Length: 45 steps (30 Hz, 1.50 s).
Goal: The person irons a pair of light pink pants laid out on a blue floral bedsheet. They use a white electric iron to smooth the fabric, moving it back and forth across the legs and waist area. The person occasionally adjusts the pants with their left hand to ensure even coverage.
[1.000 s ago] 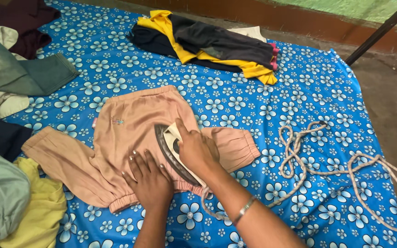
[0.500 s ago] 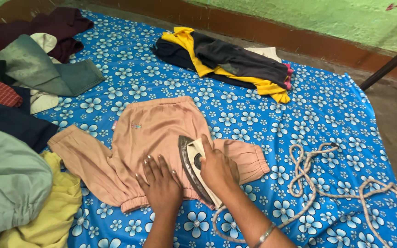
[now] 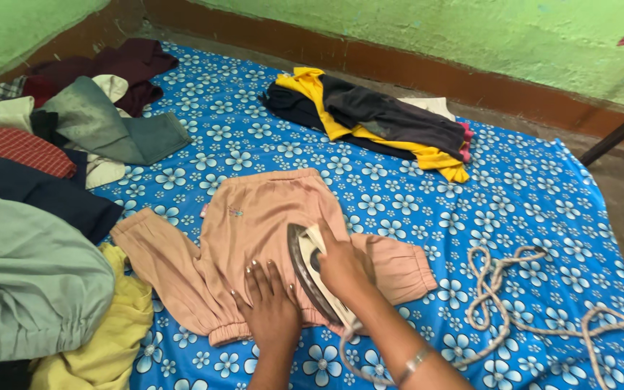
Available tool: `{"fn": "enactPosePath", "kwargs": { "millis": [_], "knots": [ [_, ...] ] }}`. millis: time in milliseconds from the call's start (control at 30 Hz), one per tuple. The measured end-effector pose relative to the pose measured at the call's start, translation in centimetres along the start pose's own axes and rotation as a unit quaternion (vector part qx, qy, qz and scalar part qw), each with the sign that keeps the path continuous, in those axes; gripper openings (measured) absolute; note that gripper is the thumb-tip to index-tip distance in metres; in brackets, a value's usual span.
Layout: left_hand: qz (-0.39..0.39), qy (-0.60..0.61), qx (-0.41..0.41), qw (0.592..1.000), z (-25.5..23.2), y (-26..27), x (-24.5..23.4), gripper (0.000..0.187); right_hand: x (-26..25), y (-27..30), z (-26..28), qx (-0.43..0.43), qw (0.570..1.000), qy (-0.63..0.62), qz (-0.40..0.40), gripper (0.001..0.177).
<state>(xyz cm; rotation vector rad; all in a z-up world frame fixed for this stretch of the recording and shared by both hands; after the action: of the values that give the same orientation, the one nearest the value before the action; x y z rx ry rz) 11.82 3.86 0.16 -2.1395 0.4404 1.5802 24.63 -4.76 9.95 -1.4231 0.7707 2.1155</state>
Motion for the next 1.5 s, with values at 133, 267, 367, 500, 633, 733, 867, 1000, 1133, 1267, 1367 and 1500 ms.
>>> {"fn": "enactPosePath", "kwargs": {
  "millis": [133, 267, 367, 500, 633, 733, 867, 1000, 1133, 1267, 1367, 1500],
  "knots": [
    [-0.003, 0.002, 0.0, 1.0, 0.2, 0.0, 0.0, 0.065, 0.2, 0.8, -0.4, -0.004, 1.0, 0.013, -0.008, 0.076],
    [-0.001, 0.008, 0.003, 1.0, 0.1, 0.2, 0.2, 0.066, -0.3, -0.8, 0.1, -0.023, 0.999, 0.028, -0.026, 0.072],
    [0.011, -0.013, 0.016, 1.0, 0.2, 0.4, 0.1, 0.07, -0.7, -1.2, 0.7, -0.023, 0.999, 0.029, -0.033, 0.066],
    [0.024, 0.003, 0.011, 1.0, 1.5, 1.7, -0.4, 0.077, -1.1, -1.2, 1.1, -0.047, 0.997, 0.029, -0.061, 0.058],
    [0.145, -0.006, -0.018, 0.989, 2.6, 2.2, 0.3, 0.084, -1.0, -1.4, 1.3, -0.062, 0.996, 0.031, -0.062, 0.057],
    [0.304, -0.023, -0.027, 0.952, 2.6, 1.9, 1.6, 0.097, -1.0, -1.4, 1.6, -0.064, 0.995, 0.03, -0.069, 0.05],
    [0.371, -0.014, -0.016, 0.928, 2.8, 2.0, 1.2, 0.11, -1.2, -1.7, 1.8, -0.075, 0.994, 0.033, -0.075, 0.045],
    [0.371, -0.014, -0.024, 0.928, 2.7, 2.1, 1.6, 0.11, -0.9, -2.0, 1.7, -0.072, 0.994, 0.035, -0.077, 0.044],
    [0.327, 0.003, -0.024, 0.945, 2.7, 1.9, 1.1, 0.114, -0.5, -2.5, 1.7, -0.077, 0.993, 0.045, -0.074, 0.043],
    [0.235, 0.007, -0.078, 0.969, 3.4, 1.7, -2.5, 0.134, -0.6, -2.5, 1.8, -0.074, 0.994, 0.046, -0.072, 0.044],
    [0.241, 0.001, -0.158, 0.958, 5.0, 2.0, -4.1, 0.15, -0.7, -2.6, 1.8, -0.066, 0.995, 0.041, -0.064, 0.044],
    [0.327, -0.012, -0.178, 0.928, 5.8, 2.0, -2.7, 0.156, -0.7, -2.6, 1.9, -0.062, 0.996, 0.037, -0.057, 0.046]
  ]
}}
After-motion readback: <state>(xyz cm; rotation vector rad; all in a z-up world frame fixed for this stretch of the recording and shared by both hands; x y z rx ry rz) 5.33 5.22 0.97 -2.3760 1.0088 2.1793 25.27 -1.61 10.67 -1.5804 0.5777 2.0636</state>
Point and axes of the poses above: each hand's wrist, its own y-axis away from the middle knuckle, its own x-axis out of the palm, z = x × y, the point moved 10 cm from there along -y, towards the middle knuckle, and after that the axes turned 10 degrees about -x, right-handed, at the moved point
